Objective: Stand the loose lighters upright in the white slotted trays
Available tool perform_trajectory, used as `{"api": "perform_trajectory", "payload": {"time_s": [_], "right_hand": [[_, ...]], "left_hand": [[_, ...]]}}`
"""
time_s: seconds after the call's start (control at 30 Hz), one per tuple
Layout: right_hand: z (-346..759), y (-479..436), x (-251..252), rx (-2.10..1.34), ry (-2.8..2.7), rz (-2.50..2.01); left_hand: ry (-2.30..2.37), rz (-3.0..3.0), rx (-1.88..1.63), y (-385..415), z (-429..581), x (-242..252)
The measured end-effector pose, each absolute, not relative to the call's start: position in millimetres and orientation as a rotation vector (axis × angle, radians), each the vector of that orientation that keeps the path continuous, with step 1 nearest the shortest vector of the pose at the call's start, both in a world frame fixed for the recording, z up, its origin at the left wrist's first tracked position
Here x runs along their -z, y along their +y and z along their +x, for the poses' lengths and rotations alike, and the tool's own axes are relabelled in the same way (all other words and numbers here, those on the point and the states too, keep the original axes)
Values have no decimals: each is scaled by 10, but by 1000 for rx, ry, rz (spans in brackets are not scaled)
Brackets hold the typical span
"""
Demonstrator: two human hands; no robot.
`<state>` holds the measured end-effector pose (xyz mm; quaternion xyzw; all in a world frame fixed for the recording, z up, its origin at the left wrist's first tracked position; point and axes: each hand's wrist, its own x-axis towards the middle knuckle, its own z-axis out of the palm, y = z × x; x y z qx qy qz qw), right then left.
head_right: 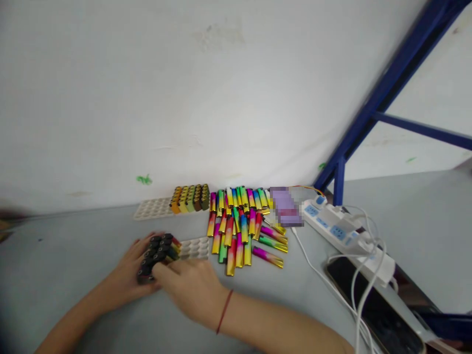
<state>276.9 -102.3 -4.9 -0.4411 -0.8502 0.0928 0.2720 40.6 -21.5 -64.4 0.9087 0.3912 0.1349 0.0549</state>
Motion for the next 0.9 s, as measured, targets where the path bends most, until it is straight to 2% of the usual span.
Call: {"api": "perform_trajectory", "payload": {"time_s": [0.17, 0.5, 0.6, 0.77, 0.9], "right_hand": [[2704, -1002, 7, 118, -2313, -1160], [2927, -1028, -102, 172, -2184, -1175], [3237, -1044, -188, 147, -2194, -1382], [3755, -985, -101, 223, -2006, -1998], [3866, -934, 7, 179, -2001, -2140]], "left_hand": [[1214, 2796, -419, -237, 354, 674], [1206, 2764, -494, -248, 324, 719], [1217, 2759, -498, -261, 355, 679], [1271, 2747, -491, -273, 400, 621], [1272, 2729, -492, -270, 406, 615]]}}
